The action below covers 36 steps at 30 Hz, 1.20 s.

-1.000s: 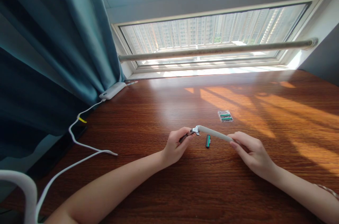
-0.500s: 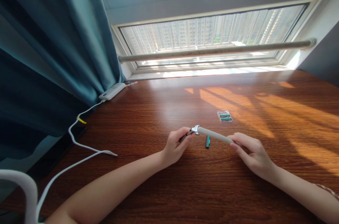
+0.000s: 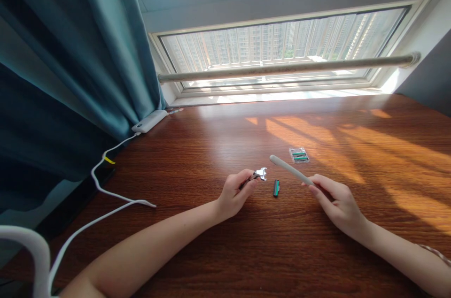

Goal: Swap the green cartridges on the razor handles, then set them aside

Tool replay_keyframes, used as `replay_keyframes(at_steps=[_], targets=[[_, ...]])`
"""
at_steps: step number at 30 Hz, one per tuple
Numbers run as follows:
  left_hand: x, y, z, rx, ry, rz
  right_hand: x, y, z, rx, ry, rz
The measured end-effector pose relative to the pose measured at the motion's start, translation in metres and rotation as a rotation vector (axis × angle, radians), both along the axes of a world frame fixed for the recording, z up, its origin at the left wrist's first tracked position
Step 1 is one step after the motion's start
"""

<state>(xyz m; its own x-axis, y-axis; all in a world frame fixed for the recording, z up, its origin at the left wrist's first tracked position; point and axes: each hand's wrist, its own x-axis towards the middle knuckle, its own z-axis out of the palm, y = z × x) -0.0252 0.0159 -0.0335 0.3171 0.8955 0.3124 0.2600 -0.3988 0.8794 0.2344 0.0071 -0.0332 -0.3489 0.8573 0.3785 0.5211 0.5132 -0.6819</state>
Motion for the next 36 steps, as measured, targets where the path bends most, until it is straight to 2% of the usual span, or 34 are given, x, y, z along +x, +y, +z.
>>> replay_keyframes(at_steps=[3, 7, 11, 13, 15, 20, 24, 28, 32, 36], targets=[[0.000, 0.000, -0.001, -0.010, -0.007, 0.001, 0.000, -0.001, -0.001, 0.052, -0.030, 0.080], [0.001, 0.001, 0.000, -0.022, -0.022, 0.026, 0.000, -0.003, -0.001, 0.059, -0.016, 0.007], [0.003, 0.001, 0.002, -0.029, -0.018, 0.050, -0.002, -0.005, -0.002, 0.085, -0.054, 0.093], [0.004, 0.002, 0.003, -0.050, -0.029, 0.051, -0.002, -0.005, -0.003, 0.077, -0.056, 0.028], [0.004, 0.001, 0.003, -0.074, -0.044, 0.033, -0.002, -0.005, -0.005, 0.066, -0.040, -0.031], [0.007, -0.002, 0.001, -0.102, -0.049, -0.081, -0.003, -0.005, -0.006, 0.083, -0.082, 0.069], [0.009, -0.004, -0.002, -0.159, -0.110, -0.117, -0.005, -0.008, -0.007, 0.094, -0.063, -0.020], [0.010, -0.005, -0.002, -0.186, -0.144, -0.126, -0.006, -0.009, -0.008, 0.099, -0.085, 0.050], [0.013, -0.004, -0.001, -0.309, -0.280, -0.166, -0.006, -0.009, -0.009, 0.104, -0.062, -0.026], [0.015, -0.003, 0.000, -0.446, -0.468, -0.243, -0.006, -0.009, -0.010, 0.094, -0.090, 0.007]])
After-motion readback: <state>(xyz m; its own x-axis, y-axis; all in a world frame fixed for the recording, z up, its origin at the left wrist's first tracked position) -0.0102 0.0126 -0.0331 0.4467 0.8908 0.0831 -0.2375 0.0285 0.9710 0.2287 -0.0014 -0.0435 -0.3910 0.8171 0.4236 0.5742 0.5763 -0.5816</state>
